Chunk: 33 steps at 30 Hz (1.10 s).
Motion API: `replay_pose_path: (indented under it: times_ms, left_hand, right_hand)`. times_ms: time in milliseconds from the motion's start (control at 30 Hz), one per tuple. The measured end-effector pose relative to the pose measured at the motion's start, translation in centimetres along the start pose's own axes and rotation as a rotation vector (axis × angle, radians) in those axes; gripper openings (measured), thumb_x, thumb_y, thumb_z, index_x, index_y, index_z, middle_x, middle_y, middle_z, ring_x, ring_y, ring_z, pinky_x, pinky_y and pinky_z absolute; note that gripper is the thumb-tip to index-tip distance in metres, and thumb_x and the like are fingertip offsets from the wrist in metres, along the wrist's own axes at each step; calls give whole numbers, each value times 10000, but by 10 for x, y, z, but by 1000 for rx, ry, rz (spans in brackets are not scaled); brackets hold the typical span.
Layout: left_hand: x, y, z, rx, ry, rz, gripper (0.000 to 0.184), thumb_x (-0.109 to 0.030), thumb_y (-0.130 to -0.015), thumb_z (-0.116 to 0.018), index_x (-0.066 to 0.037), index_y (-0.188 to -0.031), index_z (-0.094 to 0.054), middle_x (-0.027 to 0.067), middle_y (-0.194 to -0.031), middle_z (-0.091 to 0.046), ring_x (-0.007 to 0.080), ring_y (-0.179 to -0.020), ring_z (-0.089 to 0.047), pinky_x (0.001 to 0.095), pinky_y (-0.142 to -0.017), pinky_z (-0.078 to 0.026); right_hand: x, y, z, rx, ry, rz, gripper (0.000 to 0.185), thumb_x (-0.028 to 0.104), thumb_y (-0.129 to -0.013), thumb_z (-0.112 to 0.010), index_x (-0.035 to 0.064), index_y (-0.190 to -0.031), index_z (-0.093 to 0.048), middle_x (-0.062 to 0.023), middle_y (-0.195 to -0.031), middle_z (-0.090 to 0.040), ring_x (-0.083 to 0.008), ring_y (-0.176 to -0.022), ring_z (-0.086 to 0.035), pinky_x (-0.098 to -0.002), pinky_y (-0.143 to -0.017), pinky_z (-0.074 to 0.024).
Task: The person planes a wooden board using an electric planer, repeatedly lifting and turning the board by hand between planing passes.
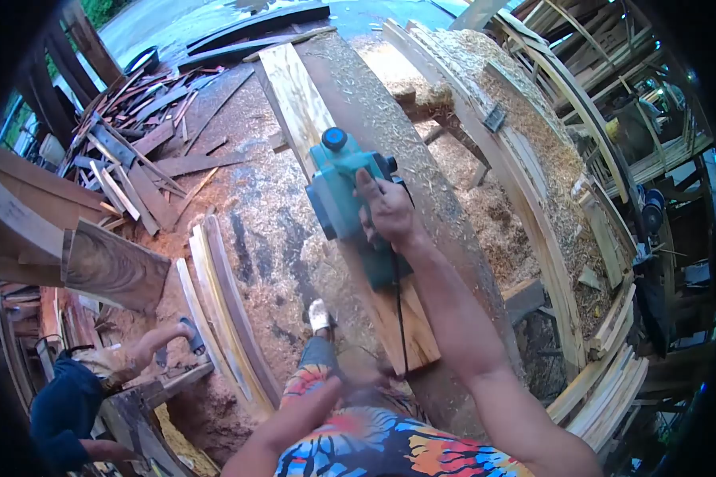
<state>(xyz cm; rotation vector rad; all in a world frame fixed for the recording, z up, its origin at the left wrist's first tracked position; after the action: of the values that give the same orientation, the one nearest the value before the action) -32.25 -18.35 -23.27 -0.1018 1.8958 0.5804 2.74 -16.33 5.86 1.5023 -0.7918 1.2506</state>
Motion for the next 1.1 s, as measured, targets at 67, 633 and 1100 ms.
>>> replay_pose_path:
  times_ms: [67, 633, 1100]
  left_hand:
    - [-23, 18, -27, 133, -221, -217, 366, -263, -906, -693, 27, -1129, -686, 116, -1056, -713, 268, -1027, -633, 407, -966, -479]
    - [-42, 142, 306, -406, -86, 426, 357, -317, -891, -595, -61, -1095, -738, 273, -1014, -714, 424, -910, -683, 462, -822, -533]
    - [-63, 212, 426, -1062, 23, 268, 470, -451, -916, -663, 10, -839, -717, 137, -721, -680, 251, -665, -638, 409, -634, -482]
  right_hand:
    - [6, -30, -4, -11, 3, 5, 613, 648, -968, -545, 37, -950, -592, -19, -557, -521, -113, -396, -495, -279, -368, -386]
    - [97, -294, -51, -38, 45, 22, 672, 686, -941, -550, 17, -945, -606, -28, -577, -535, -119, -404, -509, -271, -381, -407]
    - [169, -510, -93, -45, 43, 55, 731, 746, -887, -580, 18, -952, -602, -35, -628, -531, -143, -468, -527, -311, -425, -448]
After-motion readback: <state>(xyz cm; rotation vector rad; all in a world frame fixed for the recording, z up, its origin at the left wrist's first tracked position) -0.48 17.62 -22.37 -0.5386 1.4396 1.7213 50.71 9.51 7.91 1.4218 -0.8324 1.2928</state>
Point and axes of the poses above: each hand's wrist, its own y-axis away from the middle knuckle, its own z-axis out of the back of the hand, x = y × z, the point moved 7 cm from there along -y, towards the middle knuckle
